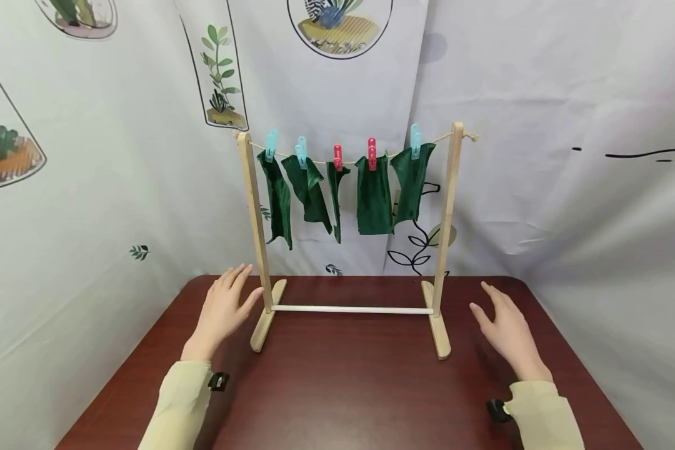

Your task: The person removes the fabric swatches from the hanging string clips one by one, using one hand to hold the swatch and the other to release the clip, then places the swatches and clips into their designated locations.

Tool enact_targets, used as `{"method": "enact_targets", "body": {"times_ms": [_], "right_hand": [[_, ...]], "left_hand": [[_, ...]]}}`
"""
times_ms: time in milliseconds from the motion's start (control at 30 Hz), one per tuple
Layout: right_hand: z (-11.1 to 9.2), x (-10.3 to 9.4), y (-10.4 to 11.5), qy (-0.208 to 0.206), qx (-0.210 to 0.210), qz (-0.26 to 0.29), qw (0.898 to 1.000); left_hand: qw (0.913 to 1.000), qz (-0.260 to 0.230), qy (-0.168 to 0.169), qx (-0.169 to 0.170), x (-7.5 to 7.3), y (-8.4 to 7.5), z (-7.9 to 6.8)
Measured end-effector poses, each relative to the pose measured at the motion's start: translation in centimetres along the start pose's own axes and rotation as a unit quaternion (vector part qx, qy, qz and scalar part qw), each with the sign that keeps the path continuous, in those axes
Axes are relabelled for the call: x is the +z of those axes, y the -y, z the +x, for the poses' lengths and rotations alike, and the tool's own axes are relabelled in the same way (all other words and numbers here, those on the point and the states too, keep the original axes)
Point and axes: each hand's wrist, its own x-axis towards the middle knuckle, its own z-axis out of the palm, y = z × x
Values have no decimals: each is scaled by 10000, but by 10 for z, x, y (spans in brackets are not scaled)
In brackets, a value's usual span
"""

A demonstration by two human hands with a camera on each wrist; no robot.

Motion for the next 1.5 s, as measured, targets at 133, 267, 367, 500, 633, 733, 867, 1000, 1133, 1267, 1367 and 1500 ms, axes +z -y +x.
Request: {"method": "enact_targets", "body": {"times_ms": [133, 267, 367, 500, 633, 733, 867, 1000, 1133, 1267, 1367, 1500], "right_hand": [[7, -18, 8, -108, -77, 25, 9999], [16, -41, 19, -365, -193, 54, 9991], [24, -61, 29, -569, -278, 107, 9979], [36, -83, 45, -770, -359, 228, 9961], [45, -102, 64, -946, -414, 282, 9943], [52, -112, 79, -1061, -488, 329, 9926], [66, -117, 96, -1291, -594, 491, 9886], [79, -117, 114, -1474, -698, 725, 9839], [91, -116, 130, -1442, -772, 859, 9828], [103, -116, 144, -1319, -806, 799, 9847], [112, -116, 152, -1197, -762, 736, 9871], [124, -114, 161, -1089, -732, 669, 9891]], "left_hand": [[9993, -164, -222, 242, -13, -6, 15], [9964, -344, -579, 522, -27, -16, 37], [9924, -470, -888, 716, -40, -27, 58], [9880, -645, -1136, 820, -64, -45, 86], [9846, -962, -1180, 858, -81, -59, 108], [9802, -1260, -1187, 962, -90, -72, 122], [9719, -1594, -1164, 1282, -99, -96, 139], [9671, -1744, -929, 1602, -106, -125, 157], [9618, -1766, -649, 1989, -107, -154, 172], [9557, -1885, -424, 2223, -106, -178, 187], [9514, -2157, -256, 2182, -105, -193, 197], [9460, -2536, 99, 2016, -103, -214, 210]]}}
